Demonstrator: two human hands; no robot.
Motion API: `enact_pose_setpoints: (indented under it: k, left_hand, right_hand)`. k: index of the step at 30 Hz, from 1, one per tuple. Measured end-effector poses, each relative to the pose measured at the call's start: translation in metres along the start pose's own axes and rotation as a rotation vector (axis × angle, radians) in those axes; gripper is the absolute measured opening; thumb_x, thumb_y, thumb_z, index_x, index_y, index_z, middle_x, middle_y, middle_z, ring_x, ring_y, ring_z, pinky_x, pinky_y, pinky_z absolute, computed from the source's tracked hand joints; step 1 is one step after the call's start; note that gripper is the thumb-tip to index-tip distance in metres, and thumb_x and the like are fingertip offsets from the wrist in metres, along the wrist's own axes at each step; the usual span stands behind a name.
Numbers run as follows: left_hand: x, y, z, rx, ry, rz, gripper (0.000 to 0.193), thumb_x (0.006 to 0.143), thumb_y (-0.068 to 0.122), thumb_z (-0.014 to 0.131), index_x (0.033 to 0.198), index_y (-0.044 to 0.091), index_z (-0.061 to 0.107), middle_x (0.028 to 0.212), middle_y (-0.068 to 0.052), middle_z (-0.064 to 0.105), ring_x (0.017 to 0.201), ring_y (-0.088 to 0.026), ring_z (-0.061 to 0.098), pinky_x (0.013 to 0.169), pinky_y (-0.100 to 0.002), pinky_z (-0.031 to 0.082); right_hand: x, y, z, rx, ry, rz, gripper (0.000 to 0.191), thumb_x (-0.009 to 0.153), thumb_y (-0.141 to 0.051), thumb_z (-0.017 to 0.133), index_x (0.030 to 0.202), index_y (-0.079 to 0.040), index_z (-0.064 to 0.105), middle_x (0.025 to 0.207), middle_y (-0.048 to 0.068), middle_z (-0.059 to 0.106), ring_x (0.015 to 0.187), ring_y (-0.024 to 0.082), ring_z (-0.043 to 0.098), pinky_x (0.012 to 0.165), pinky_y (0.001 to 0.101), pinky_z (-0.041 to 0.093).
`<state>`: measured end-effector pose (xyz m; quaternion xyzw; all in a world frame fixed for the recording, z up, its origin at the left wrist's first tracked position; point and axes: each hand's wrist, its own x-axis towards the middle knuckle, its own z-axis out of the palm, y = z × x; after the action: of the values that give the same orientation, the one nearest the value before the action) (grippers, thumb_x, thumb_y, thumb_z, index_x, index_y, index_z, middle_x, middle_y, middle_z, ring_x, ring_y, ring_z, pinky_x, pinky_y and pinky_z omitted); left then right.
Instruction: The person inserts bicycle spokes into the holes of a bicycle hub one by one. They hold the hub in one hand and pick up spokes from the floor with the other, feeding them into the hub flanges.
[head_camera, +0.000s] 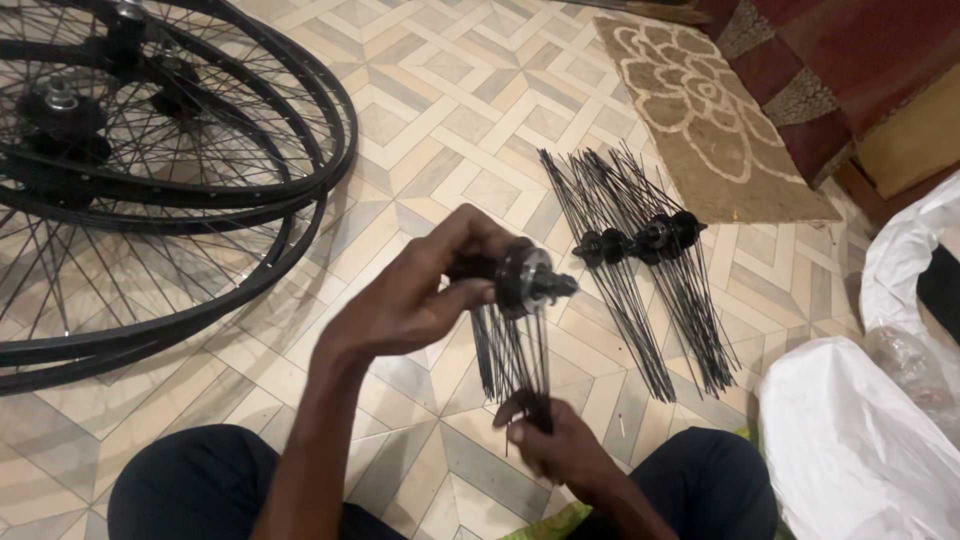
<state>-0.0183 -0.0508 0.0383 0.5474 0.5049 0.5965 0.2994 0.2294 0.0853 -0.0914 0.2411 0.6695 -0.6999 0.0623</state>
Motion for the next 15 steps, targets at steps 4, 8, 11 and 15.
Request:
enact_pose_setpoints:
  k: [4,8,11,15]
  left_hand:
    - [0.012,-0.004,0.026,0.305,0.300,0.497,0.052,0.090,-0.003,0.067,0.137,0.003,0.044,0.142,-0.026,0.054,0.146,-0.035,0.038,0.119,-0.054,0.038]
    - [0.030,-0.019,0.056,-0.279,0.345,0.328,0.065,0.102,0.027,0.057,0.155,0.005,0.026,0.160,-0.021,0.034,0.149,-0.032,0.036,0.118,-0.056,0.041]
    - [0.033,-0.033,0.081,-0.606,0.283,0.162,0.070,0.110,0.054,0.039,0.156,0.001,0.033,0.156,-0.025,0.044,0.148,-0.035,0.044,0.124,-0.055,0.038]
    - [0.027,-0.039,0.100,-0.692,0.187,0.042,0.089,0.099,0.073,0.016,0.157,0.007,0.032,0.155,-0.024,0.047,0.143,-0.033,0.047,0.114,-0.059,0.044]
  right_hand:
    - [0.008,-0.014,0.001,-0.115,0.438,-0.226,0.047,0.082,-0.014,0.081,0.125,-0.006,0.065,0.060,-0.005,0.047,0.050,0.006,0.041,0.045,0.0228,0.035]
    - [0.013,-0.038,-0.009,-0.215,0.738,-0.350,0.065,0.073,-0.010,0.085,0.130,-0.009,0.055,0.057,-0.007,0.045,0.048,0.006,0.038,0.043,0.0232,0.030]
    - [0.023,-0.040,-0.019,-0.237,0.736,-0.422,0.061,0.080,-0.013,0.085,0.131,-0.007,0.053,0.066,-0.008,0.046,0.054,0.004,0.040,0.046,0.0235,0.032]
    - [0.047,-0.025,-0.031,-0.348,0.717,-0.462,0.031,0.092,-0.019,0.081,0.118,-0.006,0.071,0.077,-0.002,0.051,0.066,0.008,0.046,0.056,0.0259,0.039]
